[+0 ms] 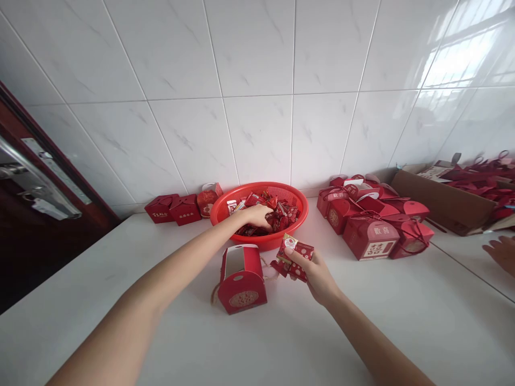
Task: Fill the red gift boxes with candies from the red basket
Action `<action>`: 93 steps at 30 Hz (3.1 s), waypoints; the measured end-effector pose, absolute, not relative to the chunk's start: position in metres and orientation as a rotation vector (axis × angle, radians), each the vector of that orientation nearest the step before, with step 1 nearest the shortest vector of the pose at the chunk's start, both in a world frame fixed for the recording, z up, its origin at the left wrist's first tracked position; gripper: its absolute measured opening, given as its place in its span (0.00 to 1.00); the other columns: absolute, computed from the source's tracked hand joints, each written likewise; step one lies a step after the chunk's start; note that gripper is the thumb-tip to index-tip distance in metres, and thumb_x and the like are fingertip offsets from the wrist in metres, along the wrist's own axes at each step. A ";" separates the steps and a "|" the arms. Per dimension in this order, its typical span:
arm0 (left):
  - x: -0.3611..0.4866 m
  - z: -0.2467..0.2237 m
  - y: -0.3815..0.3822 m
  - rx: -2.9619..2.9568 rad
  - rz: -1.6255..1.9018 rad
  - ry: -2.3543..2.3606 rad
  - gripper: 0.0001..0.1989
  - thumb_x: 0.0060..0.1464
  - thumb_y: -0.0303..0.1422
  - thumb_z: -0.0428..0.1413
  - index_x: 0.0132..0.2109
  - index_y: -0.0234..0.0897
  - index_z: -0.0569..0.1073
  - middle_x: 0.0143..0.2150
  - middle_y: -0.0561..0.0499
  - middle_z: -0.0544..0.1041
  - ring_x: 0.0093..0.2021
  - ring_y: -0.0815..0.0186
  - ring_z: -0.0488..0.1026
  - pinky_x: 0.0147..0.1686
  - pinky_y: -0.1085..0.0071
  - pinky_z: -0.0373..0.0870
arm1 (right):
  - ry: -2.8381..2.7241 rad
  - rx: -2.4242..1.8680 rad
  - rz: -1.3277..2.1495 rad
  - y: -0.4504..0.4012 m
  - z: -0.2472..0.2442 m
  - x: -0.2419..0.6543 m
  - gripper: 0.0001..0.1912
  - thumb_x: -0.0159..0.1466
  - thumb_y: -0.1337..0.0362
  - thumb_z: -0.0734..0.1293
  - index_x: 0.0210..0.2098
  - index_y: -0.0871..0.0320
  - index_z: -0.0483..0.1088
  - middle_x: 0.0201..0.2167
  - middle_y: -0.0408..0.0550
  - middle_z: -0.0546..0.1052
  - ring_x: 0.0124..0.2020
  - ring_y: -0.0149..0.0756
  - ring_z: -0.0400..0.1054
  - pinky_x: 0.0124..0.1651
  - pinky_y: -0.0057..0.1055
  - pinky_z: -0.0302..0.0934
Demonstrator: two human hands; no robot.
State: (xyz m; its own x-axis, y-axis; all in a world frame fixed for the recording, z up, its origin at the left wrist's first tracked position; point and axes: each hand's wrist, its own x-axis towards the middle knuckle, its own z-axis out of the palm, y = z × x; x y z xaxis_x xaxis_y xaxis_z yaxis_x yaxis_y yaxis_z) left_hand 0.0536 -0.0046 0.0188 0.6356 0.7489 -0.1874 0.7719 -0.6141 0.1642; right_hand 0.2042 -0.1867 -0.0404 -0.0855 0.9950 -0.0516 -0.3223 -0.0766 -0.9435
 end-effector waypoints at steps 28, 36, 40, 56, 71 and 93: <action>-0.012 0.050 -0.074 1.853 0.906 0.859 0.23 0.41 0.35 0.68 0.46 0.35 0.76 0.51 0.43 0.78 0.50 0.57 0.76 0.50 0.61 0.74 | -0.946 -0.954 1.408 -0.184 -0.041 0.210 0.22 0.52 0.46 0.76 0.29 0.60 0.73 0.27 0.50 0.77 0.25 0.35 0.67 0.25 0.29 0.56; -0.049 0.066 -0.144 1.889 0.935 0.922 0.22 0.45 0.33 0.67 0.49 0.37 0.76 0.44 0.48 0.79 0.41 0.62 0.78 0.42 0.66 0.79 | -0.937 -0.970 1.413 -0.185 -0.043 0.210 0.20 0.53 0.48 0.76 0.27 0.59 0.73 0.26 0.49 0.77 0.24 0.34 0.66 0.25 0.30 0.55; -0.051 0.063 -0.156 2.097 0.821 0.994 0.20 0.50 0.35 0.63 0.51 0.38 0.77 0.45 0.48 0.81 0.43 0.61 0.79 0.48 0.64 0.77 | -0.932 -0.974 1.403 -0.186 -0.043 0.208 0.21 0.52 0.48 0.77 0.26 0.60 0.73 0.25 0.49 0.77 0.24 0.34 0.66 0.26 0.30 0.56; -0.048 0.045 -0.158 2.397 0.659 1.273 0.15 0.58 0.45 0.55 0.45 0.44 0.80 0.40 0.49 0.76 0.36 0.63 0.74 0.37 0.68 0.72 | -0.948 -0.985 1.402 -0.186 -0.045 0.206 0.21 0.53 0.47 0.76 0.27 0.59 0.73 0.26 0.49 0.77 0.24 0.34 0.67 0.26 0.30 0.57; -0.051 0.041 -0.163 2.324 0.226 1.400 0.23 0.60 0.33 0.46 0.58 0.50 0.75 0.55 0.50 0.74 0.51 0.59 0.73 0.50 0.68 0.69 | -0.925 -0.917 1.478 -0.189 -0.041 0.202 0.21 0.53 0.46 0.76 0.29 0.59 0.74 0.26 0.46 0.76 0.27 0.34 0.71 0.31 0.30 0.66; -0.066 0.035 -0.145 2.028 0.271 0.943 0.24 0.36 0.31 0.67 0.44 0.38 0.72 0.40 0.54 0.77 0.41 0.60 0.74 0.39 0.69 0.69 | -2.402 -0.804 0.901 -0.156 0.030 0.136 0.13 0.72 0.54 0.57 0.36 0.55 0.61 0.29 0.42 0.72 0.27 0.31 0.63 0.30 0.27 0.56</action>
